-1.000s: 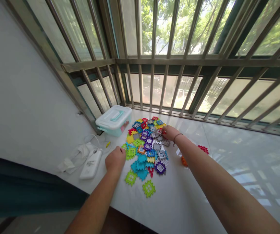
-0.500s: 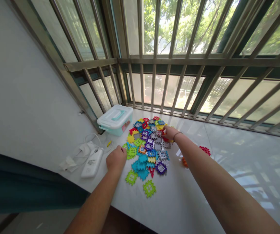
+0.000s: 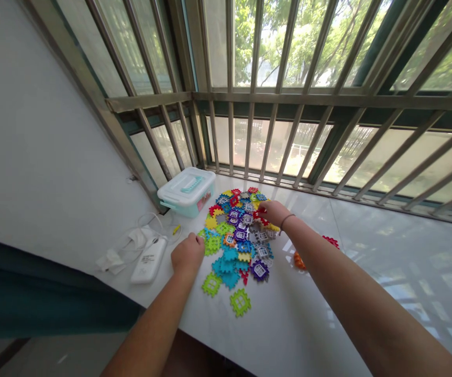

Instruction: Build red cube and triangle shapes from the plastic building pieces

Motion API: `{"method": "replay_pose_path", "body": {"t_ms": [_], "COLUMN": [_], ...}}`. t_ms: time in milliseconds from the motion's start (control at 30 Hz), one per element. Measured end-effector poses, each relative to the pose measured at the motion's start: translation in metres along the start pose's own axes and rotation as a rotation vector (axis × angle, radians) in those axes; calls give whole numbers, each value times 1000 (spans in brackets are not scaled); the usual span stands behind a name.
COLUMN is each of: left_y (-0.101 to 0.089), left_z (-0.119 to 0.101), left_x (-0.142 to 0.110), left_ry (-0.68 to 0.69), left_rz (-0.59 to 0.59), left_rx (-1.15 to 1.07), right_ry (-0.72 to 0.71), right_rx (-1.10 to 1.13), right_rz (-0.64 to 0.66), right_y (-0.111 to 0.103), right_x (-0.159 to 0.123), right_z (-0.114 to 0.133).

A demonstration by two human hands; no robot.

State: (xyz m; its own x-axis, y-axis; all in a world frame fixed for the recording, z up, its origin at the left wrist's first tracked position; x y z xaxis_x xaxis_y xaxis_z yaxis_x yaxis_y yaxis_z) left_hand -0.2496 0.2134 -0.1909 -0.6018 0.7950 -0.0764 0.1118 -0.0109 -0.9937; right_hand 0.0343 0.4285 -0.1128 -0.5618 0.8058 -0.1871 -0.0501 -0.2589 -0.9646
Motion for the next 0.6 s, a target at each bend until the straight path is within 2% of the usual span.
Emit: {"method": "replay_pose_path", "body": {"t_ms": [167,233,300,367,467,533,600], "left_y": [2,2,1,-1,-4,-5,-5], "left_z": [1,1,1,0,0,0,0], "left_x": [2,2,2,1,0,0,1], "left_ry": [4,1,4,6,-1,-2,0], "left_rz": [-3,-3,1,12,37,47,49], "left_rx": [-7,-6,-4,-9,-22,-27,-28], "right_ry": [-81,-117,-172,-182,-81,29,198], "right_rx": [20,46,116,189,314,381,391], "right_rz": [-101,-138,-209,-251,-264,-255,-282], "right_y": [-28,-33,-30,-15,27,63,96], "right_x": [-27,-53,-91,-139,-214,-254,-283], "right_z": [18,25,32,36,37,32,23]}}
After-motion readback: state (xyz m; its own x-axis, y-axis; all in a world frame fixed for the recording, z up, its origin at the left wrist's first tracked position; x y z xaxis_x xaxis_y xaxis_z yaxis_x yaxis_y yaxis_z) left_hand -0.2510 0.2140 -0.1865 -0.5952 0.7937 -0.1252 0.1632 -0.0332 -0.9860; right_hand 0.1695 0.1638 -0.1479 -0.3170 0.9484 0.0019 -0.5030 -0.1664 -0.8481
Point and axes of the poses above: each hand's wrist, its own x-axis towards the middle knuckle, its own y-axis out of the palm, z = x × y, the point moved 1 cm from there along x, towards the middle knuckle, and after that the axes turned 7 degrees about z, right-handed, at the moved point
